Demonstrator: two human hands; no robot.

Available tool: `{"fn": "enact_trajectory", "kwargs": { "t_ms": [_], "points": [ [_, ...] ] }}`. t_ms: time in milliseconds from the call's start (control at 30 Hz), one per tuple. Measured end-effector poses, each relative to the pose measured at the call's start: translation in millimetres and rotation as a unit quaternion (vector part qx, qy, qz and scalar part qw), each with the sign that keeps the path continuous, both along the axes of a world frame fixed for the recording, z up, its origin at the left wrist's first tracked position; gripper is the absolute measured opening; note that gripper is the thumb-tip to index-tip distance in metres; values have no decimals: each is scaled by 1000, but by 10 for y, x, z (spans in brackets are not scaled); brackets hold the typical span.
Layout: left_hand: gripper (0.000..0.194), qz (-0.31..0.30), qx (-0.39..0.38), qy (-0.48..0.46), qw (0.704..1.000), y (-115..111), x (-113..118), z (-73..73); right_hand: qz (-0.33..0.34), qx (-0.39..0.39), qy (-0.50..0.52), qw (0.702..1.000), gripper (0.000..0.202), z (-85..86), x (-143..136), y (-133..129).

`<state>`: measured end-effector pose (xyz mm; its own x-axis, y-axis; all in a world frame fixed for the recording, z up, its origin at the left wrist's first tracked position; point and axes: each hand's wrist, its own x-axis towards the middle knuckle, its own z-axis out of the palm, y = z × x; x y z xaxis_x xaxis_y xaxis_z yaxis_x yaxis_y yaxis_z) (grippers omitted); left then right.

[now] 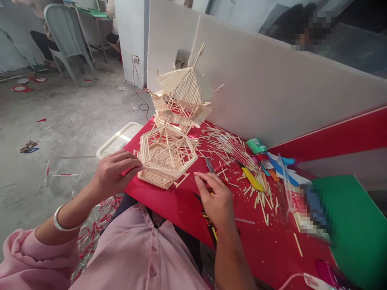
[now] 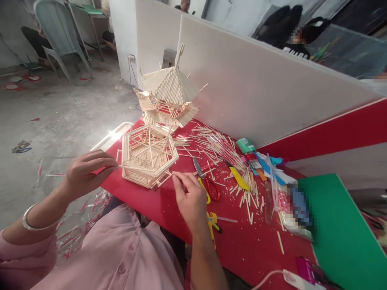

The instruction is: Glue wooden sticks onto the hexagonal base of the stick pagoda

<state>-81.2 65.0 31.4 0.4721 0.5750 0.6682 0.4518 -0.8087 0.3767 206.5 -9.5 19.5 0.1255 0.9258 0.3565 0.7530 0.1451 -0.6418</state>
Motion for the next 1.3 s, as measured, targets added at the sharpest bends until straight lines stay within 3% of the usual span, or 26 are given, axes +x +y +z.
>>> {"fn": "enact_trajectory", "kwargs": {
  "t_ms": [133,233,367,500,700,833,1100,1300],
  "points": [
    [11,24,10,-10,1000,-103,-22,6,-12,-94,-86,992,28,27,581,-24],
    [13,31,5,-12,999,-230,33,7,-18,-206,-149,967,28,-48,971,0],
    [16,-24,-40,-15,999,-465,284,-63,8,-293,-182,939,26,-226,1218,109],
    [18,-77,-99,-22,992,-654,627,-273,52,-308,-174,934,23,-372,1216,295],
    [23,-42,-152,-11,987,-759,952,-560,94,-300,-174,933,20,-453,1221,496],
    [24,-8,-149,14,989,-772,1046,-612,74,-296,-187,934,18,-444,1420,513],
    [24,4,-143,5,990,-731,1241,-670,-56,-291,-209,932,21,-445,2058,582],
    [22,17,-154,-20,988,-710,1446,-678,-45,-265,-198,943,21,-548,2111,862]
  ]
}}
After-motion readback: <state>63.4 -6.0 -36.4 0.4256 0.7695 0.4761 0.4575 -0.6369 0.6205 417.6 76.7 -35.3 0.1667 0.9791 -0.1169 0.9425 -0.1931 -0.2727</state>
